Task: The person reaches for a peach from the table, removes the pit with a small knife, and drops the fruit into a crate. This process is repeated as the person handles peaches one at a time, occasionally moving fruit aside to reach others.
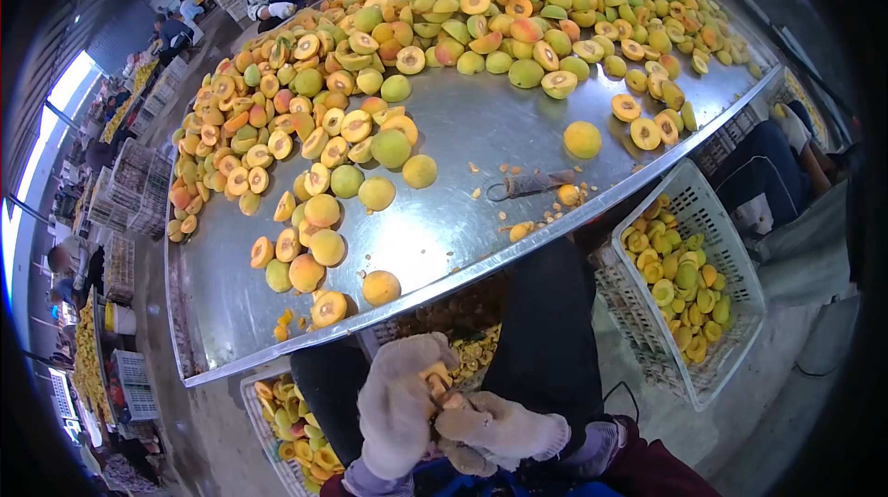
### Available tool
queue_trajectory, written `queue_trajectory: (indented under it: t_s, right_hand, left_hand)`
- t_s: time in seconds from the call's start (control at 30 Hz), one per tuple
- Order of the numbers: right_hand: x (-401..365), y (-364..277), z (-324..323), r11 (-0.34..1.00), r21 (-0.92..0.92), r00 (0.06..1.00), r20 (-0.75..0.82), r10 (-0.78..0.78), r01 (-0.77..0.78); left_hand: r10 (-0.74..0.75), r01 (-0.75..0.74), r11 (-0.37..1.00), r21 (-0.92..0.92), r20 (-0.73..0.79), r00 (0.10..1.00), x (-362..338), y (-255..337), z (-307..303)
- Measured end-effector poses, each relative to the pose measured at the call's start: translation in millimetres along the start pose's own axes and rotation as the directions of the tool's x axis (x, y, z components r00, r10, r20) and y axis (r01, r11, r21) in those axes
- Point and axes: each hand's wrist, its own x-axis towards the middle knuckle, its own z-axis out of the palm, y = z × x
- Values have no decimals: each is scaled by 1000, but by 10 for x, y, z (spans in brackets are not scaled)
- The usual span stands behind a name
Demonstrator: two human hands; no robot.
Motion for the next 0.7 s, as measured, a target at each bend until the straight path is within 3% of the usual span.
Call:
queue_trajectory:
  t_s: [0.03,0.07,0.1,0.13,0.17,0.23,0.27,0.33,0.47,0.57,0.63,0.67,0.7]
  right_hand:
    - [-5,-32,0,999,-34,999,39,19,-18]
    - [-6,-54,9,999,-34,999,41,20,-19]
    - [-1,-80,17,984,-172,998,-57,28,-38]
    - [-1,-91,30,951,-302,988,-155,25,-71]
    - [-4,-83,51,951,-300,988,-149,32,-76]
    - [-3,-69,80,916,-400,986,-148,-75,9]
    - [3,-78,83,916,-400,986,-146,-76,12]
    - [14,-106,88,811,-580,950,-287,-122,-72]
    - [-2,-131,139,804,-595,933,-303,-193,-27]
    - [30,-6,92,854,-518,950,-286,-127,-42]
    - [30,40,127,585,-787,815,-202,-544,196]
    - [29,31,140,586,-786,815,-203,-543,195]
    - [29,8,147,800,-589,917,-247,-314,115]
  left_hand:
    - [0,0,1000,2,-1,1000,4,-2,-9]
    - [-121,118,975,-187,-5,993,8,-10,-25]
    - [-236,225,902,-369,16,972,22,-27,-37]
    - [-177,170,929,-328,9,984,7,-65,-31]
    - [-181,172,930,-325,1,983,-2,-73,-27]
    - [-300,239,845,-479,-55,952,2,-77,-22]
    - [-299,238,846,-478,-56,953,-4,-84,-18]
    - [-220,176,896,-408,-62,974,-37,-110,-11]
    - [-159,118,914,-387,-76,984,-60,-153,-3]
    - [-113,79,933,-352,-76,991,-69,-146,17]
    - [-13,-23,956,-291,-120,993,-90,-115,95]
    - [-14,-21,956,-292,-119,993,-94,-103,74]
    - [-16,-2,972,-234,-76,997,-90,-94,28]
